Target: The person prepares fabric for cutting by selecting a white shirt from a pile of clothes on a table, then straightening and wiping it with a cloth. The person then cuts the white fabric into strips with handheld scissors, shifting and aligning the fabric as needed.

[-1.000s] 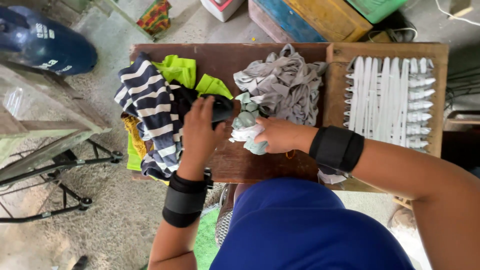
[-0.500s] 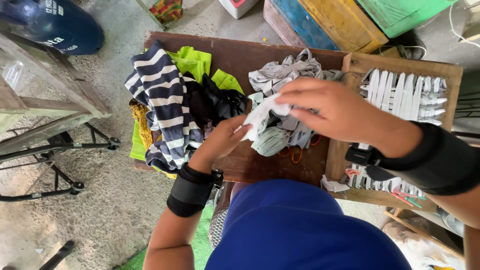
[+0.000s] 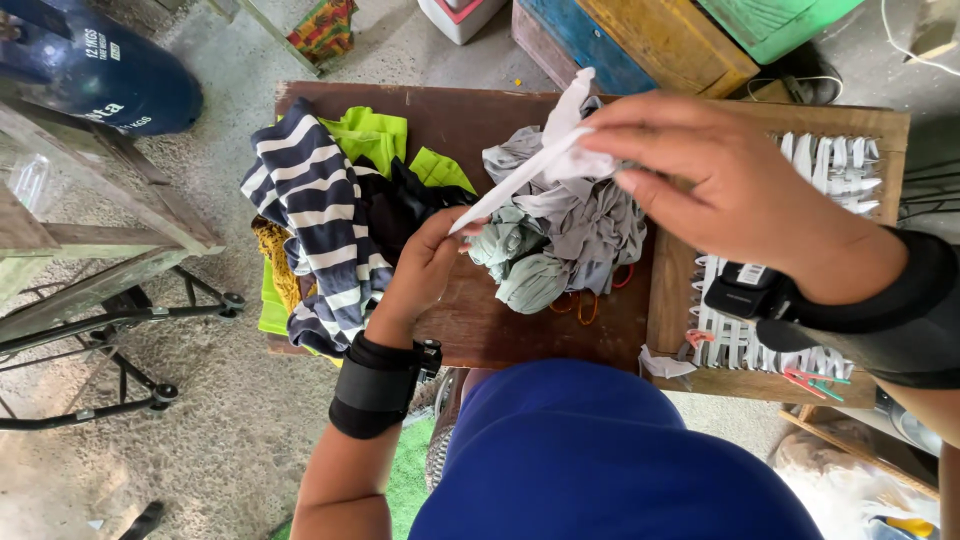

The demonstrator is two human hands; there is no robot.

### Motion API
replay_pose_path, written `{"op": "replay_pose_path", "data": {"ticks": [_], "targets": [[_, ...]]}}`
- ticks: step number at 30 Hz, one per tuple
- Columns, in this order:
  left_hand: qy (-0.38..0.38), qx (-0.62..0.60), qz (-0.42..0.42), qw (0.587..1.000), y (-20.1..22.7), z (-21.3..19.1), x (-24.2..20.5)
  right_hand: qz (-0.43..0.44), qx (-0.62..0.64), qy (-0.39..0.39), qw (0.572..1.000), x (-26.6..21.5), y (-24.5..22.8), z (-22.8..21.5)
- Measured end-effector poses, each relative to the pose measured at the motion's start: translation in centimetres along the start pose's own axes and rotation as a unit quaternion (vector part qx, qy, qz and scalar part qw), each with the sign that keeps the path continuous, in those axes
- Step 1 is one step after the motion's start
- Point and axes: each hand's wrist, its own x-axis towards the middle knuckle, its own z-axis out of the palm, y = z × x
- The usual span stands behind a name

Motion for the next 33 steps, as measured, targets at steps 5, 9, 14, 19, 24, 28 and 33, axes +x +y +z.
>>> {"op": "replay_pose_path", "data": {"ticks": [5, 9, 14, 19, 24, 28, 33], "targets": [[0.017, -0.12, 0.15, 0.981, 8.0, 2.7, 1.0, -0.026, 0.081, -0.049, 0.995, 1.2, -1.3, 2.6], [-0.032, -0.119, 0.143, 0.982, 3.5, 2.6, 0.9, -0.029, 0.091, -0.081, 0.992, 1.2, 1.5, 6.5], [0.07, 0.102, 0.008, 0.992, -0.7, 1.8, 0.4, 0.075, -0.11, -0.203, 0.97, -2.1, 9.9, 12.6], [0.194, 0.2, 0.015, 0.96, 0.6, -0.2, -0.7, 0.096, -0.321, -0.342, 0.878, -4.6, 13.3, 14.1], [0.228, 0.437, 0.036, 0.869, 2.0, 0.4, -0.9, 0.103, -0.291, -0.326, 0.894, -6.9, 17.7, 15.6], [0.161, 0.544, 0.07, 0.821, 1.9, 2.3, 0.2, 0.118, -0.239, -0.252, 0.93, -7.0, 16.8, 15.1], [0.011, 0.453, 0.147, 0.879, 1.5, 6.2, 2.5, 0.132, -0.249, -0.224, 0.933, -7.7, 16.4, 15.6]]}}
